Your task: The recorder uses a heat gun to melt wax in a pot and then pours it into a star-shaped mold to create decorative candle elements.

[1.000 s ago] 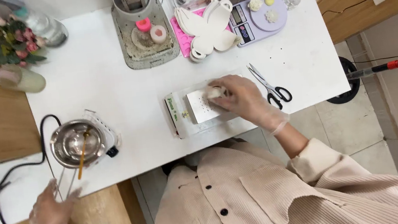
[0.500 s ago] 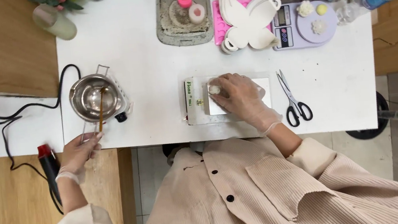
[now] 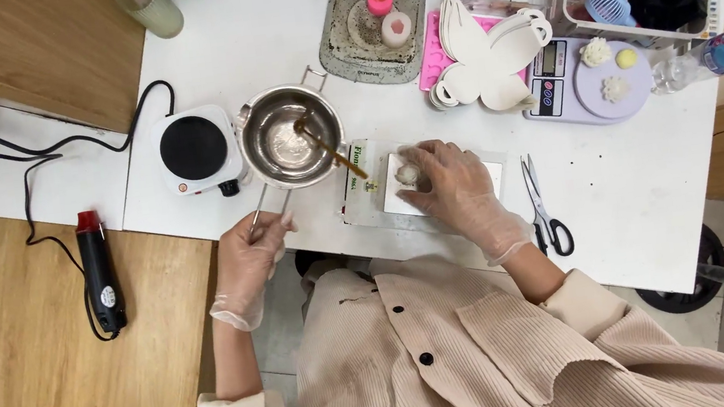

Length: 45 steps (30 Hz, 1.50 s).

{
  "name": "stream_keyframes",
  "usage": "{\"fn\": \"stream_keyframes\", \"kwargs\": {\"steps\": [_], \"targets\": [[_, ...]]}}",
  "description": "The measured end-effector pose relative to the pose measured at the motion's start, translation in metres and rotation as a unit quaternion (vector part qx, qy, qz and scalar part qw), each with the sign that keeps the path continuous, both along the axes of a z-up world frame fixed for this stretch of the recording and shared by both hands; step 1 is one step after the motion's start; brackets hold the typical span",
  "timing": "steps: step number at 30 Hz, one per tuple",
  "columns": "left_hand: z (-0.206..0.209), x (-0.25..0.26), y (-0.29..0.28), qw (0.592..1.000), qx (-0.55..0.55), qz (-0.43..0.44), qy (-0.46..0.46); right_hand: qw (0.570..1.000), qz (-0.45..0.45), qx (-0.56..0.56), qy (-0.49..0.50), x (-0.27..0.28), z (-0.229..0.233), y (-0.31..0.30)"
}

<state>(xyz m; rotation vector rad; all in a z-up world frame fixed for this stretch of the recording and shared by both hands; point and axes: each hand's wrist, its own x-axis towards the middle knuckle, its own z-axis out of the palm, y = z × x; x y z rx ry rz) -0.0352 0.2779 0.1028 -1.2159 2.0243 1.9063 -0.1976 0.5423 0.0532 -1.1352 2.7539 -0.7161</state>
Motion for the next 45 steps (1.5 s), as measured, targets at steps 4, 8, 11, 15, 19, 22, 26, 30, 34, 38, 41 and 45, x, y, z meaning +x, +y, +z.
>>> {"fn": "stream_keyframes", "kwargs": {"steps": [4,8,11,15,19,22,26,30,34,38,41,45], "targets": [[0.006,-0.010,0.036,0.999,0.029,-0.013,0.015,0.998,-0.006,-0.060,0.013,-0.004,0.022,0.013],[0.010,-0.017,0.058,0.998,0.045,-0.031,0.019,0.984,0.051,-0.152,0.074,-0.004,0.037,0.032],[0.013,-0.024,0.066,0.997,0.016,-0.070,0.029,0.972,0.116,-0.177,0.099,-0.010,0.032,0.038],[0.024,-0.031,0.071,0.993,-0.004,-0.111,0.032,0.968,0.087,-0.200,0.121,-0.003,0.036,0.040],[0.030,-0.045,0.076,0.990,-0.007,-0.137,0.034,0.953,-0.060,-0.297,0.000,-0.003,0.036,0.036],[0.034,-0.050,0.081,0.987,-0.019,-0.159,0.023,0.900,-0.187,-0.378,-0.106,-0.002,0.023,0.046],[0.030,-0.059,0.082,0.977,-0.058,-0.199,0.043,0.865,-0.230,-0.434,-0.102,-0.004,0.025,0.058],[0.018,-0.062,0.083,0.967,-0.088,-0.226,0.082,0.898,-0.224,-0.378,-0.030,-0.002,0.035,0.056],[0.015,-0.065,0.086,0.948,-0.157,-0.247,0.128,0.889,-0.257,-0.375,-0.053,-0.003,0.024,0.052],[0.014,-0.069,0.089,0.920,-0.235,-0.274,0.149,0.825,-0.326,-0.436,-0.153,-0.008,0.002,0.050],[0.011,-0.067,0.087,0.917,-0.241,-0.284,0.142,0.776,-0.351,-0.480,-0.211,-0.010,-0.009,0.050],[0.007,-0.069,0.083,0.920,-0.227,-0.289,0.138,0.763,-0.372,-0.475,-0.230,-0.010,-0.010,0.055]]}}
